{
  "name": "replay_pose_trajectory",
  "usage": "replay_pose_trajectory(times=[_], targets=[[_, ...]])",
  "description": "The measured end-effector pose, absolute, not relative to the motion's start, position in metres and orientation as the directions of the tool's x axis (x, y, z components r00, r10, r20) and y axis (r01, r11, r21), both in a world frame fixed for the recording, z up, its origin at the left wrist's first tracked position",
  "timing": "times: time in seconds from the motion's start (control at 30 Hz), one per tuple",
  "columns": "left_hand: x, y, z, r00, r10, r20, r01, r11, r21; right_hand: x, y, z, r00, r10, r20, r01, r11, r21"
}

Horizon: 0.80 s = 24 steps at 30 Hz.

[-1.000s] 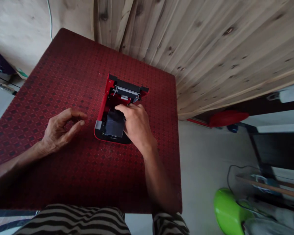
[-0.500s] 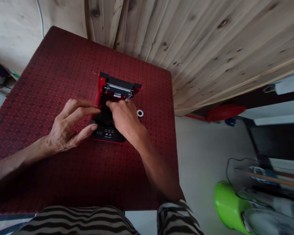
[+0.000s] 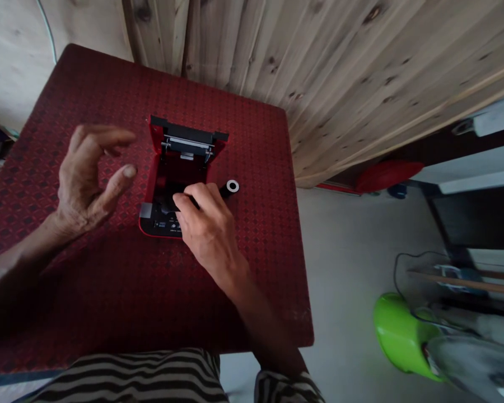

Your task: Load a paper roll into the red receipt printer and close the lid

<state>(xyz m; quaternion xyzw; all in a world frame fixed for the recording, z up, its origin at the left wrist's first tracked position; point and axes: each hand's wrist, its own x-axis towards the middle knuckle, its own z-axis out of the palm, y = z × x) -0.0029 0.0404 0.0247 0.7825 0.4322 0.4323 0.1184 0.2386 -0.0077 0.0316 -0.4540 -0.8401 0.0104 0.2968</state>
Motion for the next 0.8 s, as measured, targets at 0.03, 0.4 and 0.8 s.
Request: replay_pose_trajectory(times=[0.03,0.4,0.8], targets=[[-0.001,0.050,0.027,0.250,0.774,0.582,0.580,-0.601,0.550,0.237,-0.012,0.030,-0.398,0.773,0.494,0.760,0.580,-0.294],[0.017,0.074,0.042,0.341,0.800,0.493,0.432,-0.600,0.674,0.223,-0.043,0.022,-0.317,0.666,0.675,0.820,0.550,-0.157],[0.000,0.033,0.005,0.542,0.579,0.609,0.410,-0.815,0.409,0.227,-0.054,0.020,-0.295,0.713,0.636,0.818,0.533,-0.217]])
